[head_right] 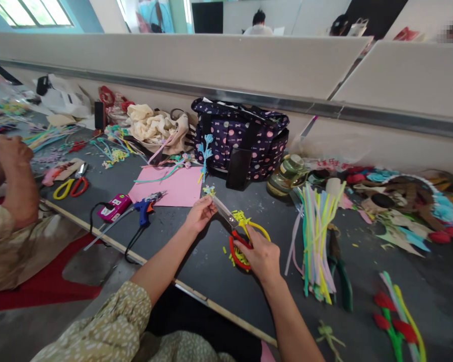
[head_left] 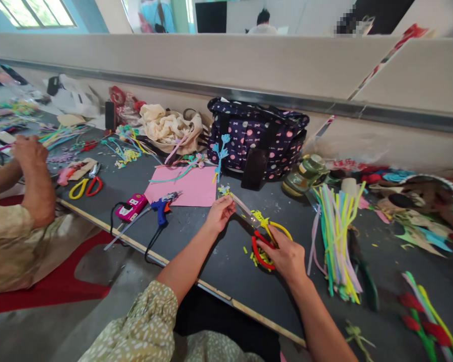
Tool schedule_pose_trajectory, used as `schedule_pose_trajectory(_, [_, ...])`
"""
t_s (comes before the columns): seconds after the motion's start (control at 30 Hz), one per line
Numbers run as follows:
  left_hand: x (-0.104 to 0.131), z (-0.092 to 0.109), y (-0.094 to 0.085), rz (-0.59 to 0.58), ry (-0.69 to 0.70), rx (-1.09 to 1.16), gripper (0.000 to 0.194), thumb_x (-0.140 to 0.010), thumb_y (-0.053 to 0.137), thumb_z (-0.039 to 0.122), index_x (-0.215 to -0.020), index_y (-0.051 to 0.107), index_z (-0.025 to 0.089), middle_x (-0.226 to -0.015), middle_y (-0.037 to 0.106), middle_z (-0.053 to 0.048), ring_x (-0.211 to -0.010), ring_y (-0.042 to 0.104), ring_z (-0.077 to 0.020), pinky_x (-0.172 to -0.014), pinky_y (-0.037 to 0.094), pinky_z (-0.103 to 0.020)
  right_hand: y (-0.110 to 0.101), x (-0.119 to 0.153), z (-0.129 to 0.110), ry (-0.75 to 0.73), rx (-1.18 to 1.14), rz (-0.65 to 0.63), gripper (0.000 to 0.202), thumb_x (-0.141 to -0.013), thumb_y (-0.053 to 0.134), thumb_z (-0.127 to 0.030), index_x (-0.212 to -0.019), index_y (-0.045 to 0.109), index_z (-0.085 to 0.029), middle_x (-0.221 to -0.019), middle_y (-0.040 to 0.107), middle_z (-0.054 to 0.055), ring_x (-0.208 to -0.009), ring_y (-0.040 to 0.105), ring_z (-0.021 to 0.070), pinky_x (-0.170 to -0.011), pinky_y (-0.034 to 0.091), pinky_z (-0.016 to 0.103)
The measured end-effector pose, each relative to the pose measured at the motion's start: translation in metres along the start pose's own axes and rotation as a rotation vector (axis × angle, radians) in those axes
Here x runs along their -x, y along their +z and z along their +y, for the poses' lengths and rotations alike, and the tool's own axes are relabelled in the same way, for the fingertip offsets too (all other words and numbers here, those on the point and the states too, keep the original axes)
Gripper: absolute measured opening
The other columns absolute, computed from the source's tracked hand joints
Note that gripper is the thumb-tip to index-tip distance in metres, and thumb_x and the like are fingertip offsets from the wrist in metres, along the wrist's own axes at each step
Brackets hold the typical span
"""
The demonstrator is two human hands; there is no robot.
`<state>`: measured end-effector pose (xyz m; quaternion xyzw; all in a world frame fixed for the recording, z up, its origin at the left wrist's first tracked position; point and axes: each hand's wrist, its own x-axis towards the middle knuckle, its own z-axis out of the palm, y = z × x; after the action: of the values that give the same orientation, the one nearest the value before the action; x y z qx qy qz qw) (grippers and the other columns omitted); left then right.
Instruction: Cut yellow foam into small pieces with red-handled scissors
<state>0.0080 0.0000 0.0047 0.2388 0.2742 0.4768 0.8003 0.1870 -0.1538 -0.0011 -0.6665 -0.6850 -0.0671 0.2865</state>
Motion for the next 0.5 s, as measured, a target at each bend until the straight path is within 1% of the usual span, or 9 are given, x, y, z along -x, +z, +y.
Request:
schedule_pose_trajectory(0.3, [0.001, 0.0015, 0.0026, 0.019, -0.003, -0.015, 0.023, -0.06, 0.08, 0.023, -0.066, 0.06, 0.013, -0.057, 0.055, 0.002, -0.053, 0.05, -0.0054, -0.058, 0.042, -0.02, -0.0002, 0.0003, -0.0001, 0.002, -0.025, 0.01, 0.048, -0.084, 0.055, -0.048, -0.122, 0.057, -0.019, -0.108, 0.068, 0.007, -0.089, 0.068, 0.0178, -0.073, 0.053, 0.026])
schedule_pose_trajectory(0.5, [-0.0002, 0.0007, 0.0008, 0.035, 0.005, -0.029, 0.023, -0.06, 0.08, 0.023, -0.069, 0.062, 0.013, -0.059, 0.057, 0.001, -0.054, 0.051, -0.0054, -0.059, 0.042, -0.02, 0.0001, 0.0013, 0.0, 0.001, -0.021, -0.002, 0.049, -0.084, 0.054, -0.049, -0.122, 0.057, -0.019, -0.108, 0.069, 0.007, -0.089, 0.068, 0.0181, -0.071, 0.053, 0.026])
